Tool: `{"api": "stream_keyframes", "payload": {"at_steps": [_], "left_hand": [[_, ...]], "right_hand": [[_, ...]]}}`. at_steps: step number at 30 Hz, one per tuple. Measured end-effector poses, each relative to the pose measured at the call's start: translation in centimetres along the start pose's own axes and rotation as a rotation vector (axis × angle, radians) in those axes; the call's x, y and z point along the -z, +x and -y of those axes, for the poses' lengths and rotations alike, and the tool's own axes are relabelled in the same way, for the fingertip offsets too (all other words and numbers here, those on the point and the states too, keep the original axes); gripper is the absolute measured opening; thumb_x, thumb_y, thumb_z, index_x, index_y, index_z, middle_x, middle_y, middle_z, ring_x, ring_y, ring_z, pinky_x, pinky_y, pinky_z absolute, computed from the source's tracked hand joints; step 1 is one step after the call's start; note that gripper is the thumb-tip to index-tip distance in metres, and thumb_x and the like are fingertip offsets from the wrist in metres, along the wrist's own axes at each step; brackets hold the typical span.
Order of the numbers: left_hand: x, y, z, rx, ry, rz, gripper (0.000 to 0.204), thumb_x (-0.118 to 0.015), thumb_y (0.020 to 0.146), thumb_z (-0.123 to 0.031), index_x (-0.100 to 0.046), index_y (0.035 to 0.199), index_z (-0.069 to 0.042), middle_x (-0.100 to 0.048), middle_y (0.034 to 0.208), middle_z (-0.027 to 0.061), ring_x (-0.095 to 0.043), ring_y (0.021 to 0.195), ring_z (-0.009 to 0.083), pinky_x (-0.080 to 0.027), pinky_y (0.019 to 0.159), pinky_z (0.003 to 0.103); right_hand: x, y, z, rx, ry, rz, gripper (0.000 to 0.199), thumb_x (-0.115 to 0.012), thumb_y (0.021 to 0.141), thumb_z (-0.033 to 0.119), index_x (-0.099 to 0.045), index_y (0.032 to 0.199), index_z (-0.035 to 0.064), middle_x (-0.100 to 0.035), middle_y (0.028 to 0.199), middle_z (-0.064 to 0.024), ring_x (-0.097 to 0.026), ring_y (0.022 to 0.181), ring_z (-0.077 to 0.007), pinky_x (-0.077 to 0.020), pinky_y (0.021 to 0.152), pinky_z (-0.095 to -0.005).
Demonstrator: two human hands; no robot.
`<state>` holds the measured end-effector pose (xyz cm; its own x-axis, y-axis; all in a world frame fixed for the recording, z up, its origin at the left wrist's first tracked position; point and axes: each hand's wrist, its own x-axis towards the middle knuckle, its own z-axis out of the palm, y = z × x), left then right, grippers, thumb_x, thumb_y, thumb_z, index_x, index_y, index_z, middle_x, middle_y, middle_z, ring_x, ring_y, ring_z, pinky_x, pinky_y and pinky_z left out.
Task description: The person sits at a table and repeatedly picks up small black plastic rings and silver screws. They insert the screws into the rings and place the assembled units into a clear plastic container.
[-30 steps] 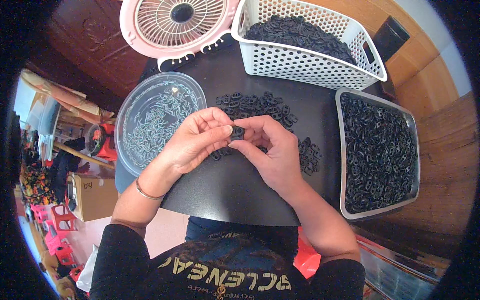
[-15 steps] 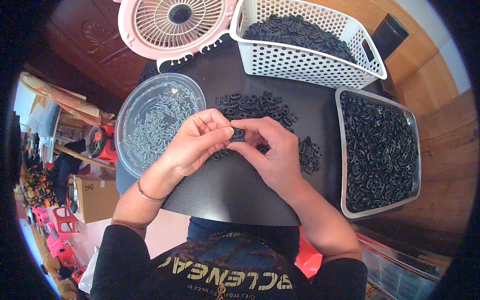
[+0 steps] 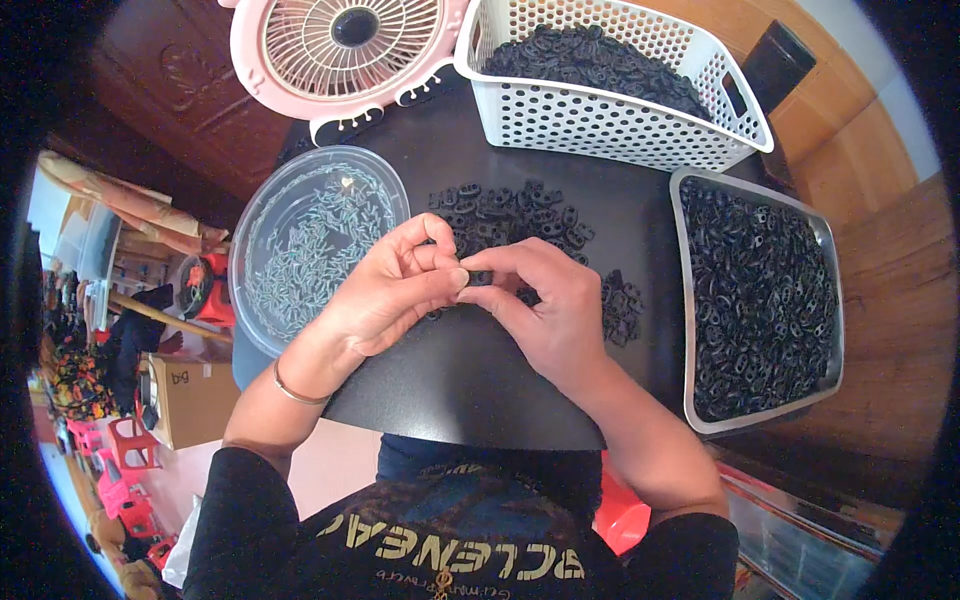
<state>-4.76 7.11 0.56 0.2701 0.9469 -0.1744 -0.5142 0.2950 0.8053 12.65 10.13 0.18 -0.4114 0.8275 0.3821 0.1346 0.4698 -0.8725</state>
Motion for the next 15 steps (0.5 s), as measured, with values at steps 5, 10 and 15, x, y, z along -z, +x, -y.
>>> {"api": "stream_keyframes", "payload": {"at_steps": [5, 10, 15], "left_hand": [[-0.3, 0.4, 0.0, -0.019, 0.002, -0.068, 0.022, -0.060, 0.080, 0.000, -0.044, 0.092, -0.007, -0.060, 0.076, 0.0043, -0.057, 0.069, 0.0092, -0.044, 0.059, 0.019], [-0.4, 0.2, -0.3, -0.044, 0.031, -0.020, 0.023, -0.060, 0.079, 0.001, -0.044, 0.094, -0.007, -0.061, 0.076, 0.0052, -0.057, 0.069, 0.0086, -0.043, 0.059, 0.018], [-0.6, 0.2, -0.4, -0.065, 0.106, -0.019, 0.020, -0.060, 0.080, -0.002, -0.046, 0.093, -0.007, -0.060, 0.076, 0.0038, -0.056, 0.069, 0.0079, -0.045, 0.061, 0.018]], "right_hand": [[-0.4, 0.2, 0.0, -0.065, 0.096, -0.020, 0.027, -0.073, 0.064, 0.006, -0.065, 0.090, 0.0060, -0.056, 0.067, -0.0036, -0.054, 0.057, -0.0093, -0.0441, 0.054, -0.0214], [0.3, 0.3, 0.4, 0.007, 0.014, 0.020, 0.024, -0.073, 0.065, 0.007, -0.065, 0.088, 0.0076, -0.055, 0.067, -0.0030, -0.052, 0.055, -0.0087, -0.0415, 0.051, -0.0227], [0.6, 0.3, 0.7, 0.041, -0.014, 0.027, 0.023, -0.073, 0.066, 0.007, -0.065, 0.088, 0.0080, -0.054, 0.066, -0.0018, -0.050, 0.054, -0.0082, -0.0410, 0.051, -0.0219]]}}
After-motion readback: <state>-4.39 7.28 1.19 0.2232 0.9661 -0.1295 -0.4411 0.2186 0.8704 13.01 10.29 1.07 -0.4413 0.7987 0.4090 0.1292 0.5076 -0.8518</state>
